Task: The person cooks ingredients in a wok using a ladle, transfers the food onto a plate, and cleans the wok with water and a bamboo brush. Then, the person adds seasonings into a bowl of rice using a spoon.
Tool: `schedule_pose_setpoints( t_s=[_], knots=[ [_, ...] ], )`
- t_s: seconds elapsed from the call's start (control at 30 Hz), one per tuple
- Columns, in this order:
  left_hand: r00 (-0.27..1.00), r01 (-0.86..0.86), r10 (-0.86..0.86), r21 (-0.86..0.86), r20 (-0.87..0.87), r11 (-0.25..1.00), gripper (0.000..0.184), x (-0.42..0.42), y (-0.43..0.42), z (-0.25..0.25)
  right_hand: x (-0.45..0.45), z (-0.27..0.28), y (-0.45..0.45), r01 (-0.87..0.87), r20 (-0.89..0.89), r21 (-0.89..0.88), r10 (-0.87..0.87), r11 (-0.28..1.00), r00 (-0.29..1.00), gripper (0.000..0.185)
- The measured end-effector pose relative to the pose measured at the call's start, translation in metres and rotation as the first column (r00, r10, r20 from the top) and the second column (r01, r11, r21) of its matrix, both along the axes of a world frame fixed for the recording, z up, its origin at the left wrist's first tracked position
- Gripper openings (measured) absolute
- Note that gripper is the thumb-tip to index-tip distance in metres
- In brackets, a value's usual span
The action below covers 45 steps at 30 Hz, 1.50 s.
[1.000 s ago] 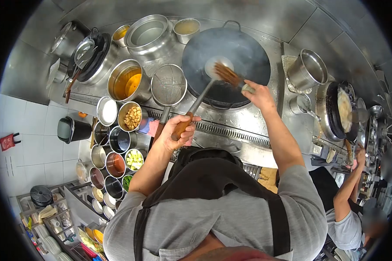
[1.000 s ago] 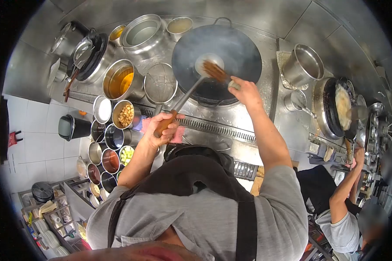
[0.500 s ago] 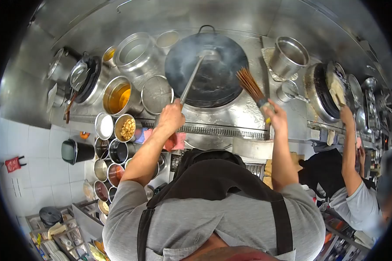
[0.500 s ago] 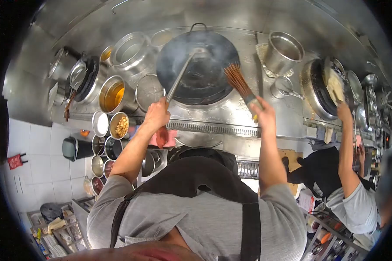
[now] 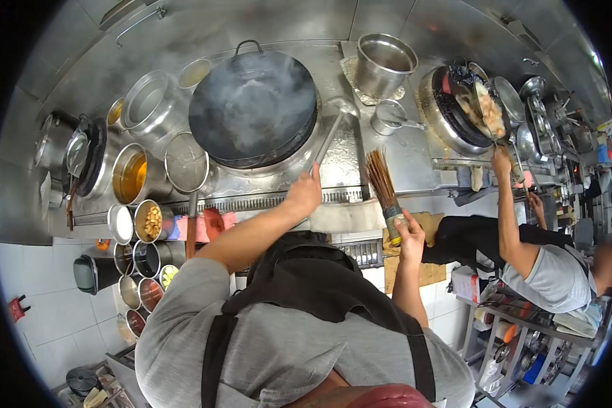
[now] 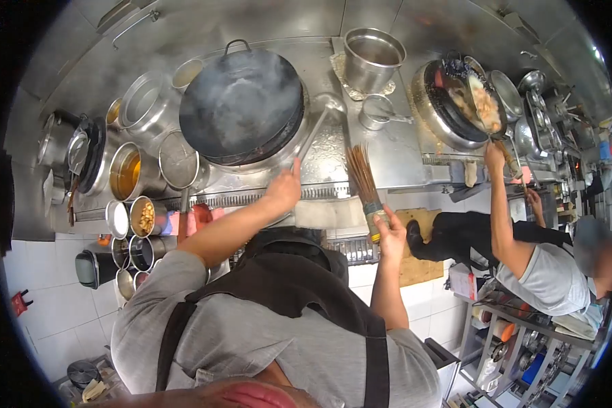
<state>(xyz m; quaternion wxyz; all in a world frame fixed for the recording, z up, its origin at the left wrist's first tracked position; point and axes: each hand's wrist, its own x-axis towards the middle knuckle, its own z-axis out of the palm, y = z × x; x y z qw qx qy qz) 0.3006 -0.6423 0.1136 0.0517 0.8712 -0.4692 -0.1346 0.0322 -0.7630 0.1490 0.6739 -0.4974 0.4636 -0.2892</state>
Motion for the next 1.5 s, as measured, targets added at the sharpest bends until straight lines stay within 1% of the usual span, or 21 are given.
schedule_pose_setpoints(
  t_s=[0.13, 0.2, 0.23, 0.3, 0.33, 0.37, 0.4, 0.5, 0.6, 0.67, 0.73, 0.87, 0.93, 0.97, 1.1, 1.17, 1.23, 1.33, 1.43, 1.47, 1.5],
  knots=[
    [0.986, -0.113, 0.102, -0.083, -0.129, 0.990, 0.061, -0.028, -0.009, -0.022, 0.016, 0.021, 0.002, -0.035, -0.036, -0.041, 0.034, 0.999, 0.999, 0.050],
    [0.857, 0.079, 0.020, 0.170, -0.515, 0.982, 0.056, -0.028, -0.006, 0.013, 0.038, 0.025, -0.005, -0.118, -0.042, -0.107, 0.114, 0.987, 0.993, 0.051],
    [0.851, 0.043, 0.049, 0.163, -0.524, 0.986, 0.056, -0.022, -0.001, 0.012, 0.050, 0.026, -0.007, -0.152, -0.040, -0.163, 0.147, 0.975, 0.988, 0.052],
    [0.925, 0.020, -0.072, -0.142, -0.373, 0.990, 0.045, -0.002, 0.007, 0.011, 0.085, 0.047, -0.007, -0.254, -0.095, -0.215, 0.238, 0.943, 0.967, 0.053],
    [0.924, -0.005, -0.052, -0.147, -0.379, 0.989, 0.045, 0.015, 0.016, 0.016, 0.106, 0.055, -0.007, -0.316, -0.141, -0.258, 0.289, 0.913, 0.947, 0.054],
    [0.986, -0.008, -0.063, -0.426, -0.153, 0.905, 0.031, 0.037, 0.033, 0.028, 0.126, 0.050, -0.013, -0.371, -0.111, -0.273, 0.354, 0.888, 0.929, 0.055],
    [0.997, 0.055, -0.004, -0.659, 0.078, 0.750, 0.023, 0.060, 0.049, 0.036, 0.152, 0.057, -0.013, -0.473, -0.202, -0.401, 0.428, 0.785, 0.881, 0.054],
    [0.970, -0.133, 0.213, -0.480, 0.115, 0.867, 0.028, 0.114, 0.089, 0.030, 0.243, 0.067, -0.012, -0.657, -0.458, -0.679, 0.509, 0.328, 0.728, 0.049],
    [0.998, -0.032, 0.056, -0.447, 0.041, 0.894, 0.031, 0.139, 0.111, 0.009, 0.344, 0.065, -0.018, -0.892, -0.805, -0.449, 0.456, -0.050, 0.380, 0.042],
    [0.995, -0.005, 0.057, -0.552, 0.077, 0.834, 0.035, 0.145, 0.115, 0.003, 0.404, 0.062, -0.027, -0.924, -0.900, -0.352, 0.324, -0.150, 0.290, 0.040],
    [0.998, -0.065, 0.067, -0.650, -0.022, 0.757, 0.033, 0.147, 0.125, 0.012, 0.476, 0.031, -0.054, -0.932, -0.940, -0.340, 0.062, -0.122, 0.335, 0.040],
    [0.990, -0.122, 0.046, -0.664, -0.132, 0.737, 0.033, 0.176, 0.148, 0.000, 0.542, 0.005, -0.003, -0.863, -0.863, -0.505, 0.004, -0.025, 0.505, 0.041],
    [1.000, -0.013, 0.008, -0.683, -0.010, 0.731, 0.035, 0.204, 0.158, -0.009, 0.537, 0.003, 0.031, -0.770, -0.664, -0.620, 0.424, 0.147, 0.616, 0.045],
    [1.000, 0.023, -0.031, -0.654, -0.001, 0.756, 0.035, 0.216, 0.164, -0.010, 0.532, 0.009, 0.038, -0.763, -0.660, -0.629, 0.417, 0.149, 0.625, 0.045],
    [0.990, 0.083, -0.134, -0.615, -0.037, 0.784, 0.034, 0.240, 0.179, -0.005, 0.475, 0.043, 0.033, -0.912, -0.740, -0.407, 0.602, -0.045, 0.300, 0.046],
    [0.991, 0.054, -0.116, -0.591, -0.068, 0.805, 0.036, 0.242, 0.182, -0.001, 0.462, 0.055, -0.003, -0.977, -0.822, -0.212, 0.539, 0.004, 0.181, 0.043],
    [0.990, 0.052, -0.120, -0.600, -0.074, 0.799, 0.035, 0.242, 0.182, -0.002, 0.483, 0.055, -0.041, -0.964, -0.932, -0.259, 0.276, -0.051, 0.236, 0.037],
    [0.991, 0.038, -0.110, -0.621, -0.079, 0.783, 0.034, 0.242, 0.178, -0.005, 0.552, 0.027, -0.031, -0.843, -0.843, -0.537, 0.030, 0.019, 0.537, 0.037],
    [0.994, 0.006, -0.075, -0.631, -0.083, 0.776, 0.034, 0.236, 0.177, -0.003, 0.557, 0.030, 0.036, -0.803, -0.750, -0.464, 0.317, 0.373, 0.580, 0.049],
    [0.995, -0.002, -0.063, -0.636, -0.080, 0.772, 0.034, 0.235, 0.176, -0.002, 0.546, 0.005, 0.035, -0.807, -0.756, -0.547, 0.284, 0.222, 0.591, 0.049],
    [0.995, 0.008, -0.066, -0.638, -0.068, 0.770, 0.034, 0.237, 0.176, -0.002, 0.524, 0.004, 0.045, -0.806, -0.699, -0.542, 0.406, 0.238, 0.589, 0.048]
  ],
)
